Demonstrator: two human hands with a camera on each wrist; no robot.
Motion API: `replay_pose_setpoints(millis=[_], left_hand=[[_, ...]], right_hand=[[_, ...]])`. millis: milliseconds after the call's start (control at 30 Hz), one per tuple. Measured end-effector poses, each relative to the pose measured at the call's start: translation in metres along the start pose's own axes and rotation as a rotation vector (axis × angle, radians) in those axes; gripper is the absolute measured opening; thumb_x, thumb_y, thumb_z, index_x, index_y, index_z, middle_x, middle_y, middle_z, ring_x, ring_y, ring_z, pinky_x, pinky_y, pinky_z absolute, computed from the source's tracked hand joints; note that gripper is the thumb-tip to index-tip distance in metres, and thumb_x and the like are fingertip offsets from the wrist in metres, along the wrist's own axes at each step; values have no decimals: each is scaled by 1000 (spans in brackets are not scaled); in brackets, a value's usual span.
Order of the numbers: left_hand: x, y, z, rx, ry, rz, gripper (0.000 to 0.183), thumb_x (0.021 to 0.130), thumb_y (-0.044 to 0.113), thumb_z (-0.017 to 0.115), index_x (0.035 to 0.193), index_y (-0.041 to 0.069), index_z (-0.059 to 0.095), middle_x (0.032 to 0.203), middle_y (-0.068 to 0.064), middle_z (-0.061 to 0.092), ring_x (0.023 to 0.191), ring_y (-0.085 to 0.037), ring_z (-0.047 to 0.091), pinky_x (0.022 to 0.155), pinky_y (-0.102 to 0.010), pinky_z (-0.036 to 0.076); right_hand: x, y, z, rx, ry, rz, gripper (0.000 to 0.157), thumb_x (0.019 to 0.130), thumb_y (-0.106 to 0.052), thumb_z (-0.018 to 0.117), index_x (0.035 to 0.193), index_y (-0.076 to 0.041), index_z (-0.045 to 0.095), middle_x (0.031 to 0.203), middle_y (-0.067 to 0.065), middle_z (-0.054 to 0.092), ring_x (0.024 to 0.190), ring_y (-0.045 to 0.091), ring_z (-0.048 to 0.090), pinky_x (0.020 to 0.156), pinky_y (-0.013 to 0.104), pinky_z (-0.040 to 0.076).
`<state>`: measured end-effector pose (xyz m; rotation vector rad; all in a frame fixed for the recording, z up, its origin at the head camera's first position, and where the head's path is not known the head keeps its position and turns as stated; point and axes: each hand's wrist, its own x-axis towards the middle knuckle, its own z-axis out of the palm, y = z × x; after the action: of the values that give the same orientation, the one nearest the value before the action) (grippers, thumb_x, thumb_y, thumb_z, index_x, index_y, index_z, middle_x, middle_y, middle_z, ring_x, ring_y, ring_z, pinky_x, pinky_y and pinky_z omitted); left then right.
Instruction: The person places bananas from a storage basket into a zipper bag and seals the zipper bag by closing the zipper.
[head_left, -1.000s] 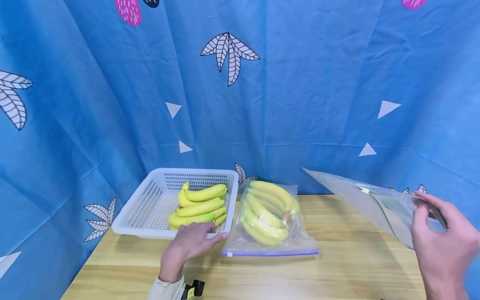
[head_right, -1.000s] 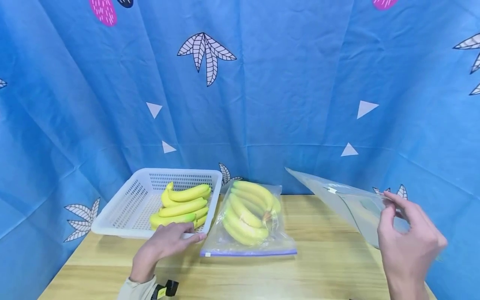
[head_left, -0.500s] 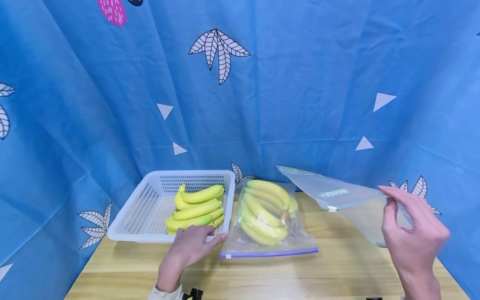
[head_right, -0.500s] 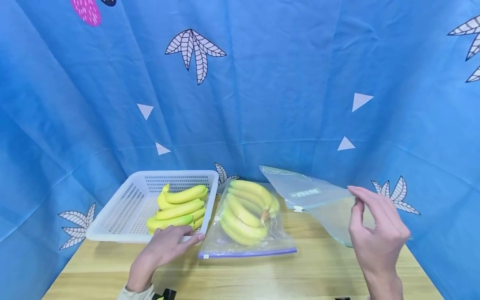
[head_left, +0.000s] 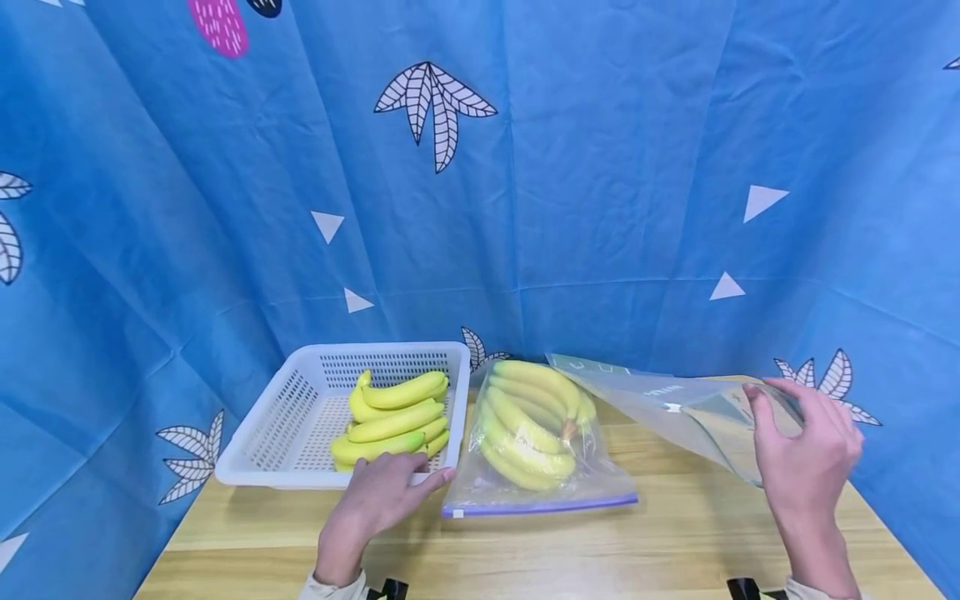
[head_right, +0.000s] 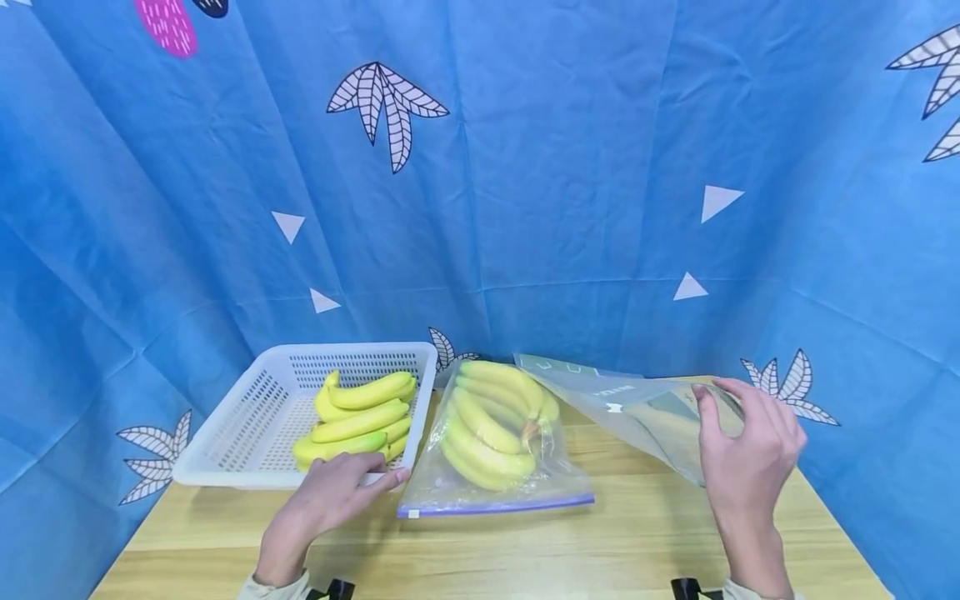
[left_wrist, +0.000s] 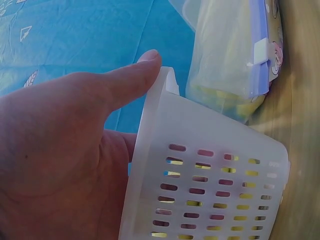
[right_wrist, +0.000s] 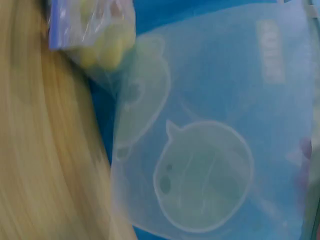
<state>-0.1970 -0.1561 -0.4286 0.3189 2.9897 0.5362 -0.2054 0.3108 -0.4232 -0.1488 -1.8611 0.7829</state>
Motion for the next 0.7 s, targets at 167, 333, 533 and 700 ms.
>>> replay_pose_setpoints(millis=[167,333,533,700], left_hand=[[-1,-1,1,-2,5,-11,58,95,72,51,110,21,75,90,8,67,91,-19,63,90,-58,43],[-2,-2,1,1,17,-22,63,95,71,52,117,17,75,106,1,73,104,-26,66,94,-61,42],[-4,-2,0,-2,21,-23,67,95,73,51,122,15,74,113,-3,74,110,-29,66,95,-64,41],[-2,-2,2,0,24,-20,66,95,73,51,120,16,74,109,-1,73,106,-27,66,94,-63,42]], right_hand=[[3,22,-15,-135,-257,445,67,94,-54,68,140,-4,60,153,23,45,139,49,31,112,66,15],[9,39,-23,-149,-444,573,75,100,-51,58,144,9,48,161,30,26,148,48,18,118,66,13],[9,41,-22,-110,-469,432,34,96,-13,66,118,12,62,156,27,37,145,49,28,120,64,11],[8,42,-20,-119,-431,411,32,94,-8,67,120,10,63,145,29,48,138,47,37,119,63,15]])
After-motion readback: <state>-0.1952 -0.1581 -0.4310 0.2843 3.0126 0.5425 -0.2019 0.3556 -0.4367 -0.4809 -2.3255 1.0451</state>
